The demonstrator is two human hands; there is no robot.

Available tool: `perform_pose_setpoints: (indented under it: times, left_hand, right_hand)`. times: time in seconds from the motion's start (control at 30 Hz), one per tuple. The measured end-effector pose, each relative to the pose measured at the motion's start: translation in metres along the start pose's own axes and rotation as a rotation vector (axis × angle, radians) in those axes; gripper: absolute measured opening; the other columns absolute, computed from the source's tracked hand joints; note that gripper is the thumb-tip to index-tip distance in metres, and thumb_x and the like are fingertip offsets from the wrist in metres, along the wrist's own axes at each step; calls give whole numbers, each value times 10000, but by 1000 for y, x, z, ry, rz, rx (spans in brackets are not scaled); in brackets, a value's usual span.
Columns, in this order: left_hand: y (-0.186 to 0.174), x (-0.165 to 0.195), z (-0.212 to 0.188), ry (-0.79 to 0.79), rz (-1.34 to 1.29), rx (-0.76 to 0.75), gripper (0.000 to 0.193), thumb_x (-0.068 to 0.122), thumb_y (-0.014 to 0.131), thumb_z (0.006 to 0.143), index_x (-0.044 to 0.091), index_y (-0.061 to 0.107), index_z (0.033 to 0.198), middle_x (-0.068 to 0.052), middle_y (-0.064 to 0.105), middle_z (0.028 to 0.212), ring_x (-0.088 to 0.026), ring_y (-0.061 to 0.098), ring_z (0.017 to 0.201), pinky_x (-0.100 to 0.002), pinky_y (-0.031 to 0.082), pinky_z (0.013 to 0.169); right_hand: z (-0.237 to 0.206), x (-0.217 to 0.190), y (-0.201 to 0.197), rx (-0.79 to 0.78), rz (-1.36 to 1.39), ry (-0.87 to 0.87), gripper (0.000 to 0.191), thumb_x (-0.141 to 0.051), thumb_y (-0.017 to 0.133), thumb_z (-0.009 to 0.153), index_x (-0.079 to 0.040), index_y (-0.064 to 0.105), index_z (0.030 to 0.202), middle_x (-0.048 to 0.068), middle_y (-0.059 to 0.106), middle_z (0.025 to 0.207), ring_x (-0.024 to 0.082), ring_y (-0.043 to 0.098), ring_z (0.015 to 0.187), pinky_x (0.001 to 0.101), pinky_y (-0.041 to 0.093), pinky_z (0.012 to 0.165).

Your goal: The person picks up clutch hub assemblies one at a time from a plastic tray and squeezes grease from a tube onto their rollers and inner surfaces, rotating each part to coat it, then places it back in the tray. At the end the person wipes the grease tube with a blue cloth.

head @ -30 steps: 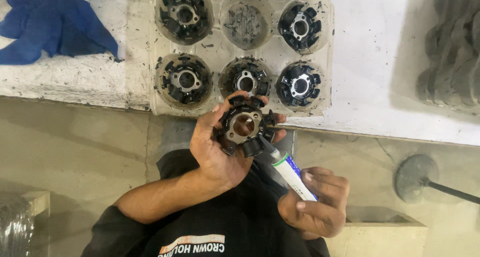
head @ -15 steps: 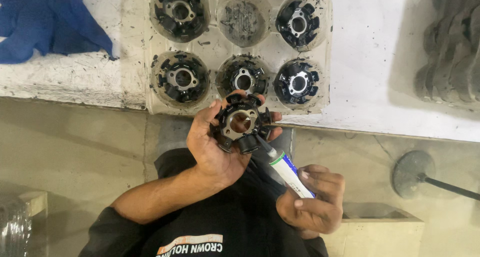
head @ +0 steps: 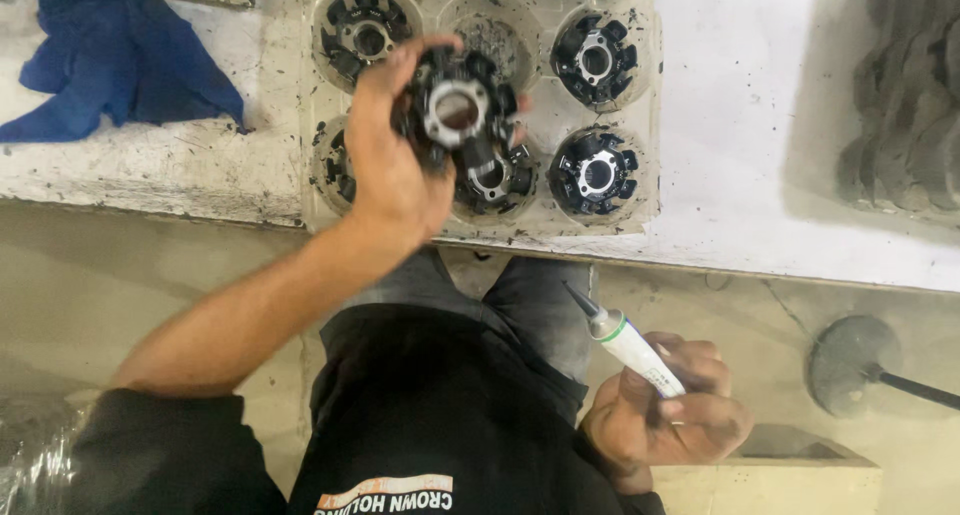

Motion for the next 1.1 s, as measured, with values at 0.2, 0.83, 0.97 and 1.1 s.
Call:
perform_pose_setpoints:
  times: [0.2, 0.83, 0.97, 1.1]
  left_hand:
    - [-13, 12, 112, 493, 1161, -304, 178, 168, 562, 1084, 35, 678, 1066, -101, 727, 994, -287, 720, 924, -447, 591, 827]
    - [26, -1, -28, 422, 2193, -873, 528, 559, 642, 893, 35, 702, 926, -327, 507, 1366, -513, 321, 1423, -683, 178, 1163]
    - [36, 16, -46, 393, 1874, -740, 441, 465, 704, 928, 34, 653, 1008, -347, 482, 1391, -539, 385, 1375, -666, 281, 1185]
    - [31, 23, -71, -73, 1521, -629, 391, 396, 741, 918, 42, 657, 1061, -344, 442, 1429, -501, 479, 1275, -550, 435, 1042]
  right_hand:
    - [-10, 1, -3, -73, -27, 121, 333, 23, 752, 954, -108, 448, 991, 142, 630, 927, 245, 644, 828, 319, 542, 761]
    - [-12, 28, -16, 64, 203, 372, 367, -53, 793, 962, -98, 437, 1035, 128, 593, 914, 222, 641, 773, 293, 542, 723]
    - [-11, 29, -12, 3, 265, 363, 369, -52, 785, 955, -112, 434, 1054, 153, 621, 890, 194, 648, 740, 261, 555, 707]
    - [-12, 29, -16, 9, 239, 290, 391, -37, 806, 982, -95, 426, 1055, 129, 615, 912, 188, 632, 847, 253, 534, 784]
Point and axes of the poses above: each hand's wrist, its own z-axis towards the middle knuckle, its own y-axis out of the palm, x = y × z, the point moved 5 cm from there along z, towards the middle knuckle
